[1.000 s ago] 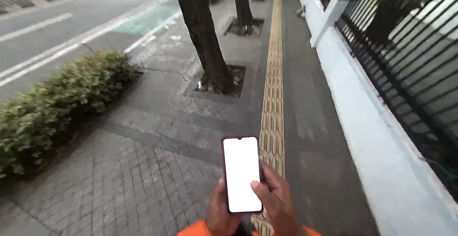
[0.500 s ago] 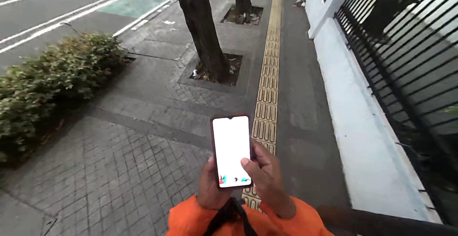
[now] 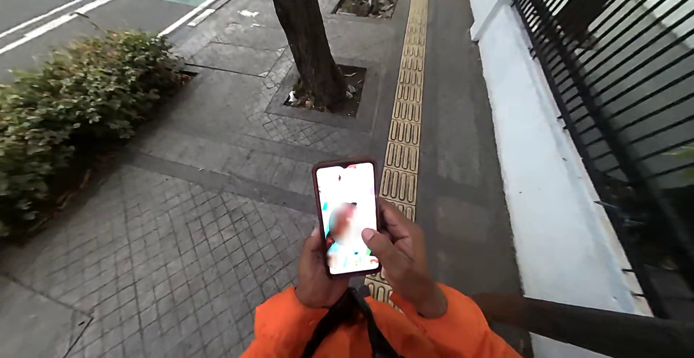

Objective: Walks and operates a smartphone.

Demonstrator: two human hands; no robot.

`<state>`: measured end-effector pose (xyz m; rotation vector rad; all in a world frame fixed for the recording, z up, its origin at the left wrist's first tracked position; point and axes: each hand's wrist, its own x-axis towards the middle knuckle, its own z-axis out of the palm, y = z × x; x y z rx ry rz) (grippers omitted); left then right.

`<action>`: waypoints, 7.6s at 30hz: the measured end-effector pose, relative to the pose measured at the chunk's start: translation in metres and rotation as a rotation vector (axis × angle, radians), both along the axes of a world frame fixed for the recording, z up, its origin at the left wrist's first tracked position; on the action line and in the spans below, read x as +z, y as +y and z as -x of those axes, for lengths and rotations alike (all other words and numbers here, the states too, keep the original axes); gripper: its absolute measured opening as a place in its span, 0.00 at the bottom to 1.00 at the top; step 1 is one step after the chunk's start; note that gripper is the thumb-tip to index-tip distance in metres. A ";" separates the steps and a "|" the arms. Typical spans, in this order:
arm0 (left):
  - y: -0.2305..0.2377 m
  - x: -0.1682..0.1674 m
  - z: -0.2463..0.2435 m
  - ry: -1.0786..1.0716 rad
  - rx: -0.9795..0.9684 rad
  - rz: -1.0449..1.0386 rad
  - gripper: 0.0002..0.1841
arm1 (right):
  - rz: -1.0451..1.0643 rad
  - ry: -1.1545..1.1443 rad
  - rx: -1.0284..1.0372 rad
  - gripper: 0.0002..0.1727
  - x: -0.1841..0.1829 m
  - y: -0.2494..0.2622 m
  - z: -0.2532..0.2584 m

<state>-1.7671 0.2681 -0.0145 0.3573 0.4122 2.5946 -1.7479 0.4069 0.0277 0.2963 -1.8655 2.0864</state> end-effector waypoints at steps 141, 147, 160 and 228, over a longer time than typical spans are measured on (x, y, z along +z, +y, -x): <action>0.004 -0.006 -0.003 0.027 0.021 0.086 0.24 | -0.039 -0.094 -0.133 0.12 0.006 0.002 0.008; 0.004 -0.006 -0.002 0.033 0.017 0.066 0.23 | -0.031 -0.107 -0.138 0.13 0.007 0.001 0.008; 0.003 -0.007 0.001 0.059 -0.013 0.007 0.23 | -0.006 -0.098 -0.126 0.10 0.009 0.000 0.009; -0.001 0.042 -0.015 0.022 -0.102 0.005 0.24 | -0.007 0.087 0.012 0.17 0.027 0.025 -0.018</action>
